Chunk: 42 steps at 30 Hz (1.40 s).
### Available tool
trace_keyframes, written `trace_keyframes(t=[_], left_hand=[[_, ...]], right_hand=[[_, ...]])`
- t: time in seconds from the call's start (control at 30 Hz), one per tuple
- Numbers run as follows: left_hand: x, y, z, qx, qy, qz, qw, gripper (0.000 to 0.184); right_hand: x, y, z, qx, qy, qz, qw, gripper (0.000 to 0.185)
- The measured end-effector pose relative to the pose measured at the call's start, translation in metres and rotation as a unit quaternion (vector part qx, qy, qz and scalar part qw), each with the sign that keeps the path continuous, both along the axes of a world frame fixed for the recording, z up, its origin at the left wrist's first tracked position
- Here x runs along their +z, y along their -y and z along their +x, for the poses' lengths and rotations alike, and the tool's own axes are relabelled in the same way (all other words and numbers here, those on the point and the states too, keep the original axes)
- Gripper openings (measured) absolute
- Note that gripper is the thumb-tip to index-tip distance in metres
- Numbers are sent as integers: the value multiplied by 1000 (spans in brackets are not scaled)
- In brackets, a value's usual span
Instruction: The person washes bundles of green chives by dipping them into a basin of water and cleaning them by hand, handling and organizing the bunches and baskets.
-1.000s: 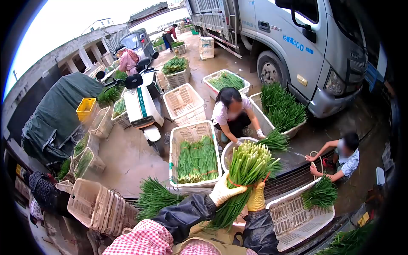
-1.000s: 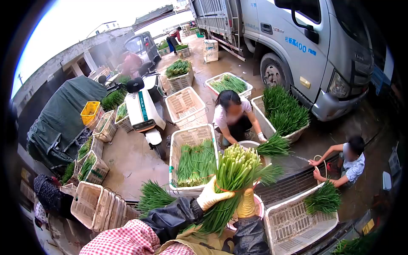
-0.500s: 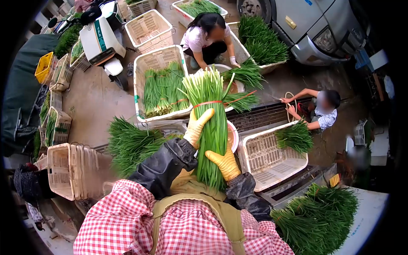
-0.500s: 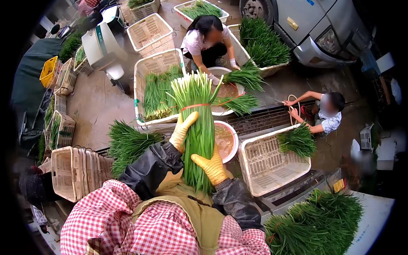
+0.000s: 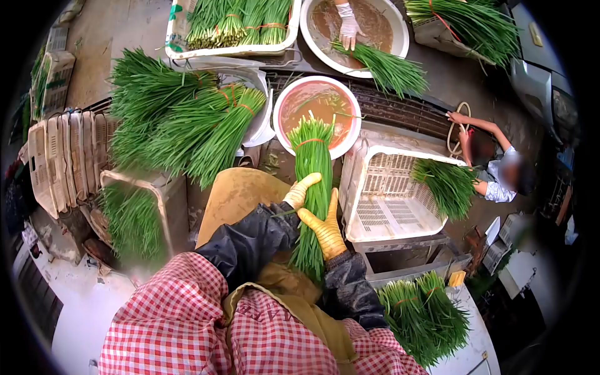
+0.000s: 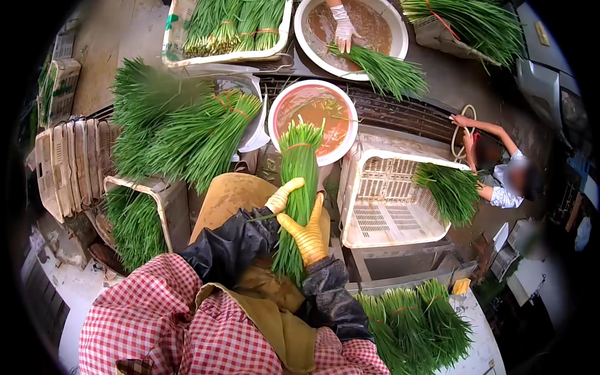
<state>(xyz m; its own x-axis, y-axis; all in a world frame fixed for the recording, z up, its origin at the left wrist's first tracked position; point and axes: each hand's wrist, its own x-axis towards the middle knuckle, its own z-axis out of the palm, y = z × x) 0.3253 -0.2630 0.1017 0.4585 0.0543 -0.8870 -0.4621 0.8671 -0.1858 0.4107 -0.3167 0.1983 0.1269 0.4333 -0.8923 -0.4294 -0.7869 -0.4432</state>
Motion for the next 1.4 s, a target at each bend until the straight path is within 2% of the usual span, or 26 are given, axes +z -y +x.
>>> trace_keyframes(t=[0.03,0.07,0.13,0.17,0.2,0.23,0.27,0.3,0.37,0.4,0.43,0.5,0.57,0.6,0.67,0.7,0.8,0.87,0.9,0.97,1.07,1.1,1.17,1.23,1.3,1.4], left_hand=[[-2,0,3,11,-5,-14,1000,41],[-2,-2,7,66,21,-56,996,43],[-15,-2,13,135,64,-120,981,46],[-20,-4,14,144,64,-128,979,46],[-27,-8,18,143,63,-126,980,47],[-35,-11,22,140,63,-122,981,48],[-43,-12,25,118,66,-116,984,57],[-50,-11,23,123,66,-121,983,57],[-66,-3,8,62,26,15,998,71],[-74,6,-14,-11,21,-22,999,82],[-57,-6,-27,-18,-58,-41,997,88],[-72,25,-68,9,-55,-38,998,81],[-79,41,-102,43,-46,-76,995,71],[-77,34,-108,63,-74,-120,988,67],[-73,25,-111,33,-71,-72,994,63],[-70,22,-110,14,-65,-55,996,62],[-59,19,-111,-2,-49,-63,997,61],[-54,15,-116,-10,-52,-65,996,61],[-54,16,-120,-16,-49,-60,997,61],[-55,15,-133,2,-71,-36,997,54],[-51,11,-151,0,-103,-26,994,50],[-50,11,-152,2,-102,-18,995,49],[-48,5,-158,-22,-97,-10,995,51],[-42,0,-162,-42,-90,24,995,54],[-35,-9,-163,-78,-109,30,991,55],[-34,-15,-162,-80,-103,36,991,57]], right_hand=[[-24,12,6,11,-5,-14,1000,110],[-42,13,11,93,65,21,993,110],[-49,6,20,28,-6,1,1000,111],[-59,-2,21,105,63,11,992,110],[-62,-10,31,78,18,-30,996,110],[-49,-38,36,47,-26,-72,996,109],[-53,-51,42,51,-15,-89,995,108],[-66,-55,55,70,-30,-106,991,108],[-87,-81,60,166,21,-126,978,107],[-120,-78,63,232,60,-74,968,106],[-163,-83,65,332,116,-103,931,106],[-251,-103,49,509,218,-173,815,106],[-315,-111,35,628,223,-172,726,100],[-301,-120,24,613,258,-138,734,95],[-257,-132,25,570,247,-184,761,94],[-252,-114,38,522,219,-161,809,97],[-165,-95,48,425,195,-96,879,97],[-122,-72,42,374,215,-48,901,97],[-99,-69,32,376,238,-67,893,97],[-90,-48,8,338,256,-75,903,99],[-124,-14,-28,387,264,-123,875,100],[-139,-9,-28,404,196,-162,878,100],[-150,-3,-27,484,165,-188,839,99],[-133,-6,-10,459,186,-193,847,98],[-93,-26,-2,385,200,-161,886,97],[-96,4,-7,361,235,-122,894,92]])
